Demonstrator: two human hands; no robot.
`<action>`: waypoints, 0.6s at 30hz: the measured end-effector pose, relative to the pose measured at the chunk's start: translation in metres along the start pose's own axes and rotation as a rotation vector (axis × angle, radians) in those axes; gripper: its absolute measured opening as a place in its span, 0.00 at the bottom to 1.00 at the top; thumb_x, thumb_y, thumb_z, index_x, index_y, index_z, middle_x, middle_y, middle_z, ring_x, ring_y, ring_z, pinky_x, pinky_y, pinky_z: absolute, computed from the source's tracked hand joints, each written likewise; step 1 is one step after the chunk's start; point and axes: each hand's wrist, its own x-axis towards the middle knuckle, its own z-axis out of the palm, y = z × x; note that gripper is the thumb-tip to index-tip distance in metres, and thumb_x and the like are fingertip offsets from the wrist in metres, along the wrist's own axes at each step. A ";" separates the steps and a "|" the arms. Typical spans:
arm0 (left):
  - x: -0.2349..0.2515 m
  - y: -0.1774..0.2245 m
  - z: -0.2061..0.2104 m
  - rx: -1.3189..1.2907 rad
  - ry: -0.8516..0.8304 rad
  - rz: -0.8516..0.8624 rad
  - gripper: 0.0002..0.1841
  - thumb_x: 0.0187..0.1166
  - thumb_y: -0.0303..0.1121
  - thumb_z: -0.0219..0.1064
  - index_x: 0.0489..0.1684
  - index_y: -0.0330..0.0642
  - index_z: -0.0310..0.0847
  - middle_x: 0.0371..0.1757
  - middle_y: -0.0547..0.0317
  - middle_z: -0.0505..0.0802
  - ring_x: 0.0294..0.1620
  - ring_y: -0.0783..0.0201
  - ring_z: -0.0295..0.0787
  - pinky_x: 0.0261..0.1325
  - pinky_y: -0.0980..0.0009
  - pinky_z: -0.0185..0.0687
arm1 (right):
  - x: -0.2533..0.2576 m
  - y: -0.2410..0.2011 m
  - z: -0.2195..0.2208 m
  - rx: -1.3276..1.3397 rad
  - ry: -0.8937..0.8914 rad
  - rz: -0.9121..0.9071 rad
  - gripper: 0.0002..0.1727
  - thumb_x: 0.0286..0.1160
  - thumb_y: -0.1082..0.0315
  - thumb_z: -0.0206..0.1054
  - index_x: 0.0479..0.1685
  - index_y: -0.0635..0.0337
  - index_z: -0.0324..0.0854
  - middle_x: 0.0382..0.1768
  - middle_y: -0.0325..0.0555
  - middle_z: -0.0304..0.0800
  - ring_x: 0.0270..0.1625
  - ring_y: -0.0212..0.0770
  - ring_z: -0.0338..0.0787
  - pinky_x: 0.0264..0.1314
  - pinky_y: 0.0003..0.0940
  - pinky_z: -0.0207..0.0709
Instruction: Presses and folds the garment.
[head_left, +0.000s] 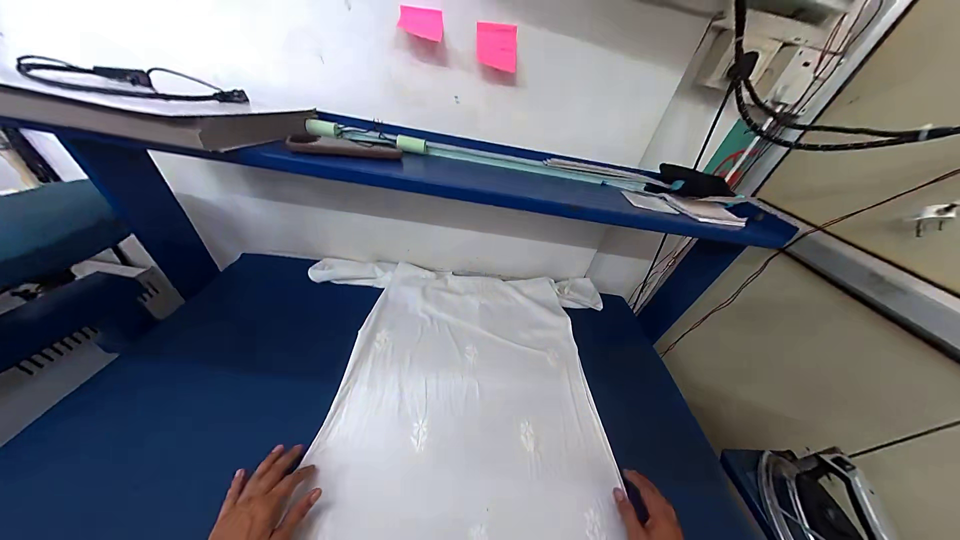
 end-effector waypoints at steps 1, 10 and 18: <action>0.015 -0.007 -0.004 -0.034 0.052 0.021 0.33 0.83 0.66 0.52 0.68 0.50 0.86 0.84 0.44 0.78 0.90 0.34 0.60 0.86 0.25 0.45 | 0.020 -0.004 -0.006 0.044 0.039 0.053 0.24 0.81 0.56 0.66 0.66 0.67 0.85 0.68 0.64 0.87 0.74 0.65 0.83 0.79 0.66 0.70; 0.232 -0.014 -0.002 -0.225 -0.021 -0.401 0.28 0.87 0.44 0.62 0.80 0.35 0.73 0.70 0.33 0.86 0.74 0.35 0.81 0.76 0.35 0.71 | 0.246 -0.047 0.046 0.067 -0.110 0.386 0.16 0.87 0.61 0.62 0.55 0.62 0.90 0.51 0.56 0.94 0.58 0.52 0.91 0.66 0.54 0.78; 0.329 0.015 0.012 -0.083 -0.074 -0.544 0.22 0.88 0.47 0.61 0.63 0.35 0.83 0.63 0.34 0.88 0.67 0.34 0.85 0.64 0.34 0.80 | 0.331 -0.042 0.103 -0.178 -0.109 0.313 0.21 0.80 0.51 0.68 0.58 0.59 0.89 0.59 0.60 0.89 0.68 0.61 0.85 0.72 0.61 0.74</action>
